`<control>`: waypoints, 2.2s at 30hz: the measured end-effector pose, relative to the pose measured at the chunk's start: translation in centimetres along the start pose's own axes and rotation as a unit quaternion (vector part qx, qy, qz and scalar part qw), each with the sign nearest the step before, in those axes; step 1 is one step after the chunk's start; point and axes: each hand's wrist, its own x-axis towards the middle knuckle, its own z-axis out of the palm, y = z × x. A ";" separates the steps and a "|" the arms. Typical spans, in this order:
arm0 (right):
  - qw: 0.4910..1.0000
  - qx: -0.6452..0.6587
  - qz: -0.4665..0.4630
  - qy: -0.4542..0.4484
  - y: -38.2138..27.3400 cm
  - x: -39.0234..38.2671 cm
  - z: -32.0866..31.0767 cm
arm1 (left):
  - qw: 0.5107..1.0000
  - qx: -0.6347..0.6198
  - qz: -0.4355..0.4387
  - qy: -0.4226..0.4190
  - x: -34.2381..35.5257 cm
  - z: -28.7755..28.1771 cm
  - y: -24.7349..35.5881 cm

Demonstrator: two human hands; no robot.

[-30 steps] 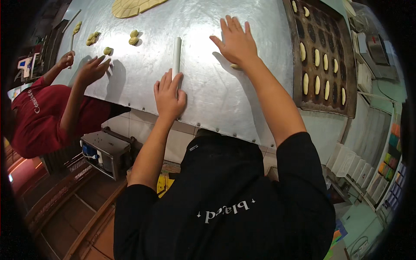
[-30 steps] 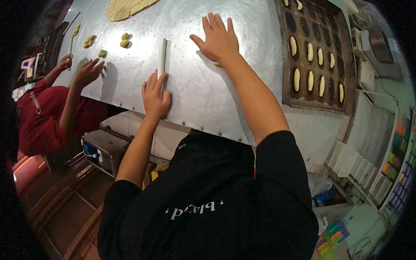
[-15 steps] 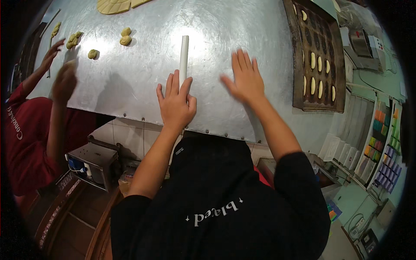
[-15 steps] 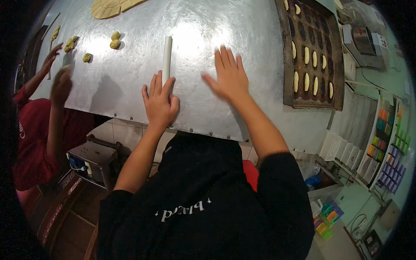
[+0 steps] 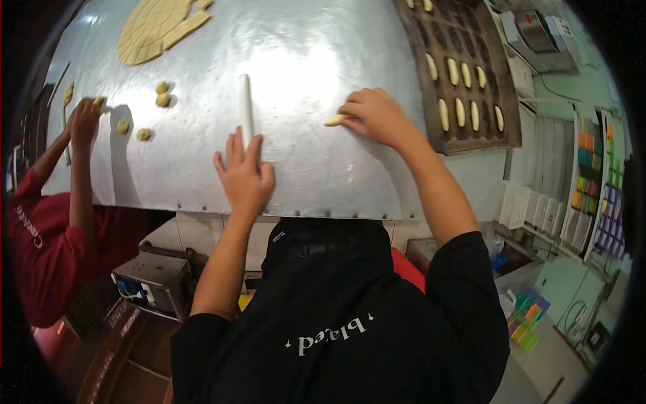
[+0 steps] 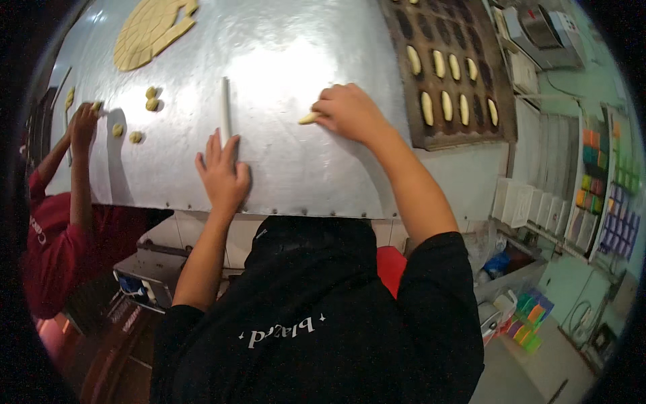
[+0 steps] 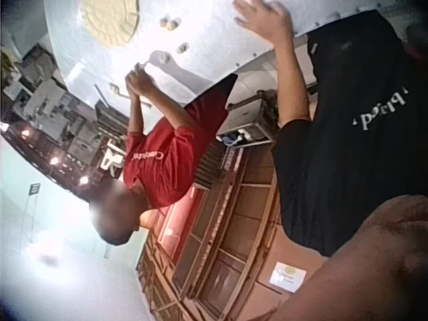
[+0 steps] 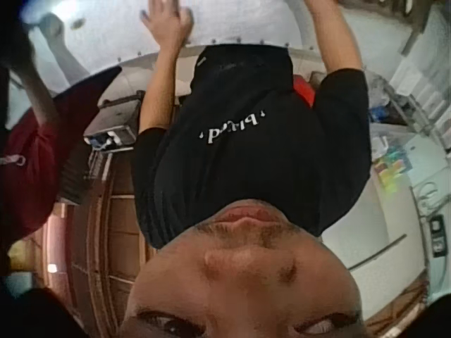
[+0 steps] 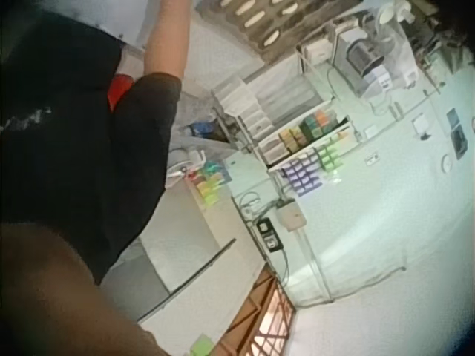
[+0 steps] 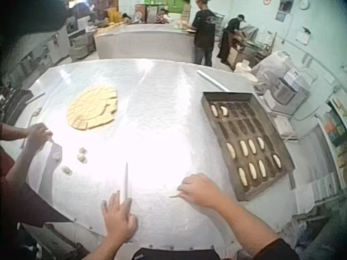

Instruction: Manually roll and shape pieces of dough into small loaves and arrange them on a baking tray.

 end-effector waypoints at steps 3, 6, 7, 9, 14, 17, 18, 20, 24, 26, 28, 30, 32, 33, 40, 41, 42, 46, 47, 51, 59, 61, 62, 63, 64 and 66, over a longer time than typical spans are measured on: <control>0.994 -0.006 -0.090 0.062 0.1 0.2 0.8 | 1.000 0.015 -0.005 -0.005 -0.3 -0.3 -0.3; 0.993 -0.065 -0.082 0.049 0.0 1.3 1.6 | 1.000 0.020 -0.011 -0.008 -0.1 -0.1 -0.2; 0.994 -0.066 -0.074 0.053 -0.1 1.3 1.5 | 1.000 0.020 -0.017 -0.008 -0.1 0.0 -0.2; 0.995 -0.073 -0.059 0.041 -0.2 0.7 0.3 | 1.000 0.019 -0.018 -0.009 -0.1 0.3 -0.3; 0.963 0.067 -0.004 0.261 3.9 -7.5 -9.1 | 0.999 0.043 -0.020 0.007 -1.0 0.8 -1.6; 0.797 0.133 0.090 0.582 7.4 -13.8 -13.6 | 0.997 0.065 -0.040 0.017 -1.7 0.9 -2.2; 0.733 0.186 0.138 0.640 9.1 -15.8 -14.4 | 0.996 0.070 -0.050 0.022 -1.7 1.2 -2.3; 0.662 0.166 0.175 0.710 14.1 -18.9 -13.2 | 0.997 0.061 -0.044 0.025 -1.0 1.9 -1.7; 0.864 0.032 0.503 0.027 19.3 -21.0 -9.2 | 0.993 0.041 -0.101 0.045 -0.6 2.7 -0.9; 0.869 0.053 0.479 0.114 21.0 -21.4 -8.7 | 0.990 0.036 -0.125 0.058 -0.7 3.0 0.4; 0.864 0.078 0.456 0.198 22.1 -21.2 -8.7 | 0.976 0.088 -0.186 0.067 -0.1 3.7 1.8; 0.881 0.061 0.444 0.153 22.9 -20.1 -9.0 | 0.975 0.093 -0.188 0.066 -0.1 3.8 2.4; 0.897 0.031 0.408 0.165 23.6 -19.1 -8.5 | 0.975 0.094 -0.189 0.068 0.1 3.9 2.6; 0.892 0.020 0.429 0.138 23.9 -18.6 -8.3 | 0.977 0.090 -0.181 0.070 0.1 4.0 2.4; 0.859 0.062 0.480 0.170 24.2 -20.0 -9.0 | 0.976 0.079 -0.181 0.089 0.2 3.5 3.3; 0.868 0.036 0.479 0.129 24.8 -20.3 -8.2 | 0.976 0.078 -0.182 0.089 0.0 3.6 3.0; 0.868 0.035 0.479 0.129 24.9 -20.4 -7.7 | 0.976 0.085 -0.178 0.093 -0.2 3.6 2.5; 0.878 0.021 0.468 0.097 24.3 -20.5 -7.9 | 0.976 0.082 -0.176 0.102 -0.2 3.9 2.3; 0.882 0.027 0.463 0.087 24.4 -20.5 -8.1 | 0.975 0.081 -0.177 0.103 -0.2 3.9 2.4; 0.880 0.055 0.468 0.061 24.7 -21.0 -8.2 | 0.977 0.082 -0.176 0.092 -0.2 3.8 2.7; 0.864 0.095 0.456 0.193 26.7 -16.3 -10.5 | 0.974 0.077 -0.189 0.098 -0.4 3.6 3.0; 0.871 0.062 0.453 0.180 28.8 -13.4 -9.8 | 0.974 0.084 -0.188 0.095 -0.1 4.1 3.2; 0.877 0.032 0.448 0.171 28.2 -11.9 -10.2 | 0.972 0.087 -0.193 0.102 -0.2 4.0 3.2; 0.869 0.023 0.479 0.123 27.6 -10.8 -10.8 | 0.972 0.090 -0.193 0.103 -0.3 3.9 3.3; 0.871 0.022 0.475 0.123 28.2 -10.4 -10.5 | 0.972 0.093 -0.192 0.102 -0.1 4.0 3.3; 0.871 -0.002 0.474 0.132 30.0 -10.2 -9.3 | 0.972 0.089 -0.193 0.103 -0.1 4.1 3.3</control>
